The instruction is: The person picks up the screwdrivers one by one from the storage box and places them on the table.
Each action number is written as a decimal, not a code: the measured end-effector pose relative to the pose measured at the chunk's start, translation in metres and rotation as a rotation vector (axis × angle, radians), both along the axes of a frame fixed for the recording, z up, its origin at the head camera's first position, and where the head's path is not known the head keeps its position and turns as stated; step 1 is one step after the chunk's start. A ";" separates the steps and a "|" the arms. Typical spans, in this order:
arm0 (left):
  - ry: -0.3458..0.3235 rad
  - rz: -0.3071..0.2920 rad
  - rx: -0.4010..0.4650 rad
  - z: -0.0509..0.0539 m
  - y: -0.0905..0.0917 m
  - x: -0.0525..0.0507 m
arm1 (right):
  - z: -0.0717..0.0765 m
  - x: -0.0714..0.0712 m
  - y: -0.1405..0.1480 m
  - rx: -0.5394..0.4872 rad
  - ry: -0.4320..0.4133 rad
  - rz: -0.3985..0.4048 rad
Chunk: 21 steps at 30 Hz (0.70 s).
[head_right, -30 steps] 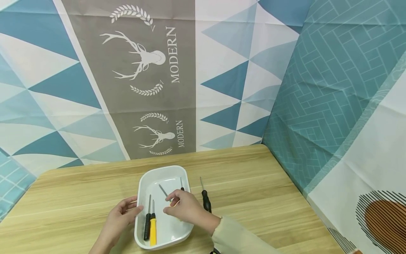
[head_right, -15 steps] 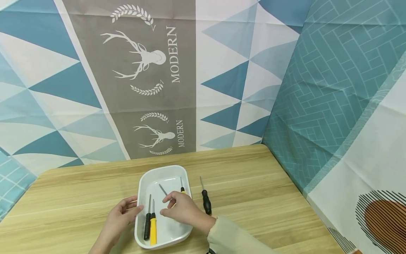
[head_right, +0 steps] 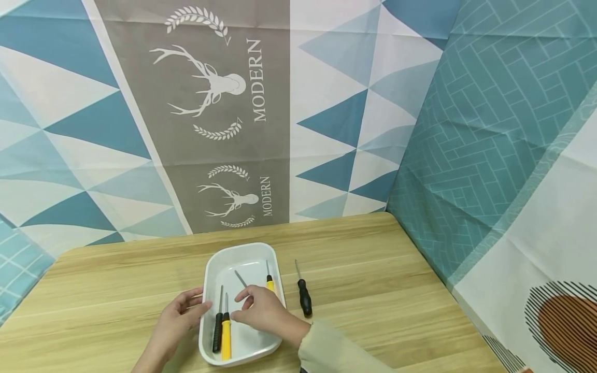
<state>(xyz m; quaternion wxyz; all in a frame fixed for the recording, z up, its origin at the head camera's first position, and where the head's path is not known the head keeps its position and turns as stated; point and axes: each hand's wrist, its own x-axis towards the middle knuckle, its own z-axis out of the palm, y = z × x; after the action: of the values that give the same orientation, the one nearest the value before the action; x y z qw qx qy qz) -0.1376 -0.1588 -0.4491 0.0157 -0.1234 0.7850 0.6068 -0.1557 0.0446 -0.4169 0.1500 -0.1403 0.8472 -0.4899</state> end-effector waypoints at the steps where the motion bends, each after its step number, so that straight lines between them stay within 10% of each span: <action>1: 0.001 -0.001 -0.001 0.000 0.000 0.000 | 0.000 0.000 -0.001 0.006 -0.004 -0.001; 21: 0.013 -0.002 0.001 0.000 -0.001 0.001 | -0.009 0.003 -0.014 0.035 -0.048 0.021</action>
<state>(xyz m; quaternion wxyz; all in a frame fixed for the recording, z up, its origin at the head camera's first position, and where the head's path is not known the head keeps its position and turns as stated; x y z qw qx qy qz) -0.1367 -0.1596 -0.4494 0.0113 -0.1189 0.7850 0.6079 -0.1525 0.0304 -0.4256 0.1779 -0.1345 0.8503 -0.4767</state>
